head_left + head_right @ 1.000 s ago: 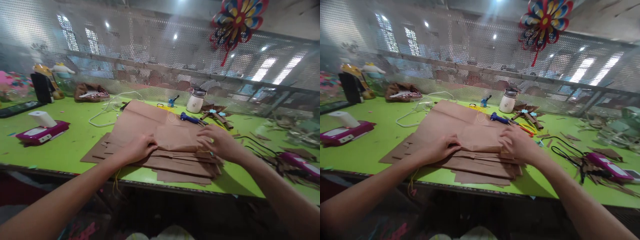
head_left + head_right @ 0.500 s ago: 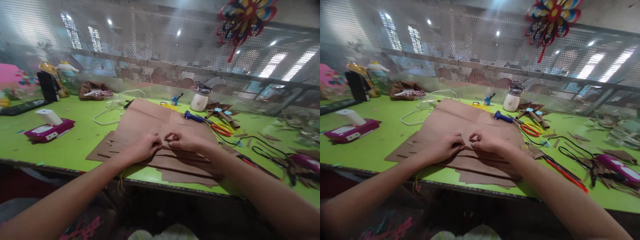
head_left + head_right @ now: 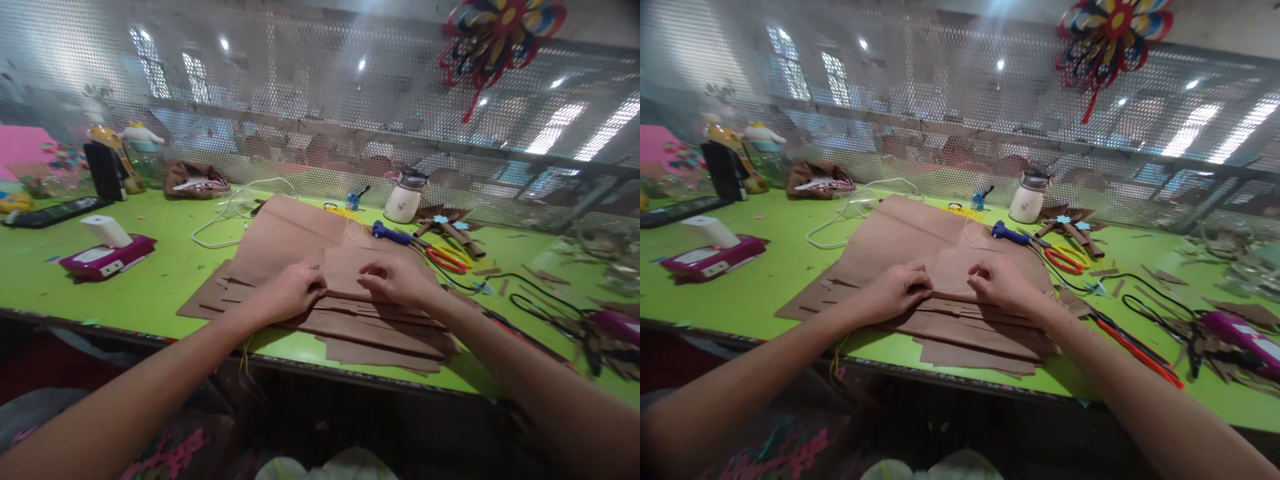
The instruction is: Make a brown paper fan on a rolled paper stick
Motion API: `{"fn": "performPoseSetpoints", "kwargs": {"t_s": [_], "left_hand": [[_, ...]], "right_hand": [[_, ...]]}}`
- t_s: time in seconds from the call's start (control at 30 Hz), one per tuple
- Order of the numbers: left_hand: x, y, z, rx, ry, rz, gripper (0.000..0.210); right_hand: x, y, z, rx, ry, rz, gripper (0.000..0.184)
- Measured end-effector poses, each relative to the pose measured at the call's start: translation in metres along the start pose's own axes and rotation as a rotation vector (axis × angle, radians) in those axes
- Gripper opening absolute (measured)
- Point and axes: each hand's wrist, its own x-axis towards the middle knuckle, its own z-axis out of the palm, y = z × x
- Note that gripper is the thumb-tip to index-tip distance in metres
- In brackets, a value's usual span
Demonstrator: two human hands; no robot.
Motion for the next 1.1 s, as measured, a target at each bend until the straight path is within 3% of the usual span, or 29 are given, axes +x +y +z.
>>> {"fn": "performPoseSetpoints", "kwargs": {"t_s": [0.07, 0.2, 0.37, 0.53, 0.87, 1.1], "left_hand": [[0.0, -0.001, 0.002, -0.012, -0.001, -0.009, 0.02], [-0.001, 0.0, 0.002, -0.013, 0.003, -0.023, 0.021], [0.0, 0.001, 0.0, 0.018, -0.029, -0.014, 0.019], [0.001, -0.003, 0.003, 0.05, -0.017, -0.026, 0.019], [0.0, 0.0, 0.004, 0.053, 0.032, -0.011, 0.017], [0.002, -0.002, 0.005, -0.042, 0.021, 0.051, 0.02]], "right_hand": [[-0.009, -0.009, 0.003, -0.026, 0.1, -0.123, 0.02], [-0.017, -0.029, 0.02, -0.133, 0.055, -0.341, 0.021], [-0.007, -0.022, 0.037, -0.161, 0.089, -0.323, 0.027], [0.002, -0.008, 0.037, -0.018, 0.101, -0.336, 0.023], [0.012, -0.005, 0.034, 0.276, -0.038, -0.253, 0.022], [0.022, -0.003, 0.027, 0.29, -0.2, -0.202, 0.022]]}}
